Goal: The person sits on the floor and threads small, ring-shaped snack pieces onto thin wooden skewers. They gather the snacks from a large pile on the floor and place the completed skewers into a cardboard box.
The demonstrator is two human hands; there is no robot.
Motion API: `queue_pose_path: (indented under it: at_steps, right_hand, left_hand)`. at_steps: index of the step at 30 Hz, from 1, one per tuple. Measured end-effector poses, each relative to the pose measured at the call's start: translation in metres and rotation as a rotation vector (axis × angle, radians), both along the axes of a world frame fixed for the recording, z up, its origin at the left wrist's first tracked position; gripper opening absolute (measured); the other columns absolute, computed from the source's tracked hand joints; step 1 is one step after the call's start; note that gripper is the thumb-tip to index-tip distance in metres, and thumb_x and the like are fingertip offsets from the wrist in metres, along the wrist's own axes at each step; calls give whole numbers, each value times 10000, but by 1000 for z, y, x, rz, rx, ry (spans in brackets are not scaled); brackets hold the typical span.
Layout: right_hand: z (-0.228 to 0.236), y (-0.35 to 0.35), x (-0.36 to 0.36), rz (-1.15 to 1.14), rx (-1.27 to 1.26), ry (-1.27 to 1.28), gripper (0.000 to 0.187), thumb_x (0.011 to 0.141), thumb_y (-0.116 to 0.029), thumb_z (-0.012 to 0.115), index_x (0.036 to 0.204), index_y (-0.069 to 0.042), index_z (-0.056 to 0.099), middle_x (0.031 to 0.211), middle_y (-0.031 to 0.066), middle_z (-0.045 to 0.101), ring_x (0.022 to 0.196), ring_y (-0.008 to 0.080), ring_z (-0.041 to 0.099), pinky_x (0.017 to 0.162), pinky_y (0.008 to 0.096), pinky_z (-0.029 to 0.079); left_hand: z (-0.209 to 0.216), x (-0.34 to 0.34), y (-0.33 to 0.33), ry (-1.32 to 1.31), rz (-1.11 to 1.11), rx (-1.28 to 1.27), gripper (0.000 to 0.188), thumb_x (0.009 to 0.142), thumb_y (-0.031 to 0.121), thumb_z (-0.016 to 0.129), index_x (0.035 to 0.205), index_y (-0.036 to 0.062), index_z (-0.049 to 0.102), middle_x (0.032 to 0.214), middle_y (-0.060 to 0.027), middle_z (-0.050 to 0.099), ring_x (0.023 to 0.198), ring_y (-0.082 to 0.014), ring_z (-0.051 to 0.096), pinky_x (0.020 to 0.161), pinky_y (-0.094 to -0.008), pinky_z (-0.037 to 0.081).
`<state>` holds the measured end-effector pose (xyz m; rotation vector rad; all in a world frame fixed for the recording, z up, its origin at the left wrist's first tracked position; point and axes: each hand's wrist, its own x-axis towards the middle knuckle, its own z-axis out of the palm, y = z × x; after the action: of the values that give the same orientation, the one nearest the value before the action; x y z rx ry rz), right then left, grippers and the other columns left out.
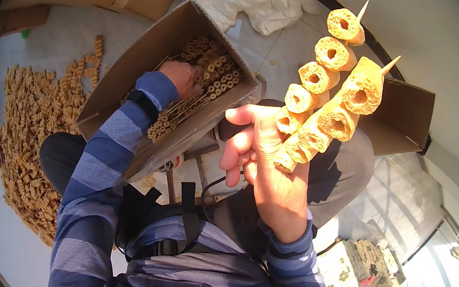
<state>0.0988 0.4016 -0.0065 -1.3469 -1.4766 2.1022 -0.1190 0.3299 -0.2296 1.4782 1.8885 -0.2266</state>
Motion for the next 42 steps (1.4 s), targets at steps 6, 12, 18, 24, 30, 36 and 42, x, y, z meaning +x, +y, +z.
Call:
queue_pose_path:
  at_steps: [6, 12, 18, 24, 30, 36, 42]
  right_hand:
    - [6, -2, -2, -44, -60, -15, 419, 1114, -349, 338, 1122, 20, 538, 576, 57, 512, 440, 89, 422, 426, 213, 255]
    - [5, 0, 1, 2, -101, 34, 381, 1101, -330, 415, 1103, 10, 585, 582, 21, 498, 462, 79, 419, 442, 220, 281]
    - [4, -1, 2, -18, -130, 27, 361, 1087, -319, 472, 1090, 13, 615, 559, 10, 478, 462, 82, 415, 449, 229, 265]
    - [3, -1, 0, 77, -1, 8, 499, 1113, -390, 329, 1019, 40, 563, 503, 45, 462, 404, 101, 396, 419, 222, 324]
    - [6, -2, -2, 103, 37, -76, 522, 1107, -407, 339, 971, 40, 570, 494, 42, 456, 403, 101, 394, 419, 231, 327]
    - [6, -2, -3, 105, 22, -33, 509, 1105, -394, 354, 942, 36, 571, 492, 40, 452, 403, 100, 387, 424, 239, 333]
    - [8, -4, -2, 72, 9, -67, 490, 1104, -371, 360, 921, 32, 570, 491, 38, 446, 399, 100, 380, 427, 238, 336]
  left_hand:
    - [-30, 0, 5, 24, -28, -80, 397, 863, 343, 653, 1171, 93, 658, 986, -199, 728, 942, -363, 704, 815, -484, 561]
    - [-35, -1, -4, -27, 175, 31, 335, 897, 164, 597, 1212, 58, 629, 1080, -212, 715, 979, -373, 705, 847, -473, 564]
    - [-40, 1, -9, 2, 161, 105, 321, 908, 169, 576, 1203, 47, 606, 1053, -229, 711, 957, -379, 703, 837, -483, 560]
    - [-48, 4, -12, -53, 218, 41, 381, 902, 224, 617, 1232, 35, 580, 1034, -244, 696, 954, -408, 679, 838, -505, 543]
    - [-52, 8, -15, -115, 180, 22, 311, 920, 96, 547, 1215, 9, 586, 1082, -269, 676, 1015, -411, 664, 882, -500, 532]
    - [-64, 18, -13, -9, 171, 43, 377, 899, 39, 525, 1270, 55, 589, 1170, -234, 666, 1036, -396, 663, 886, -499, 536]
    - [-62, 12, -22, -83, 411, 118, 430, 883, 48, 594, 1313, 69, 592, 1283, -222, 621, 1152, -392, 624, 961, -469, 527]
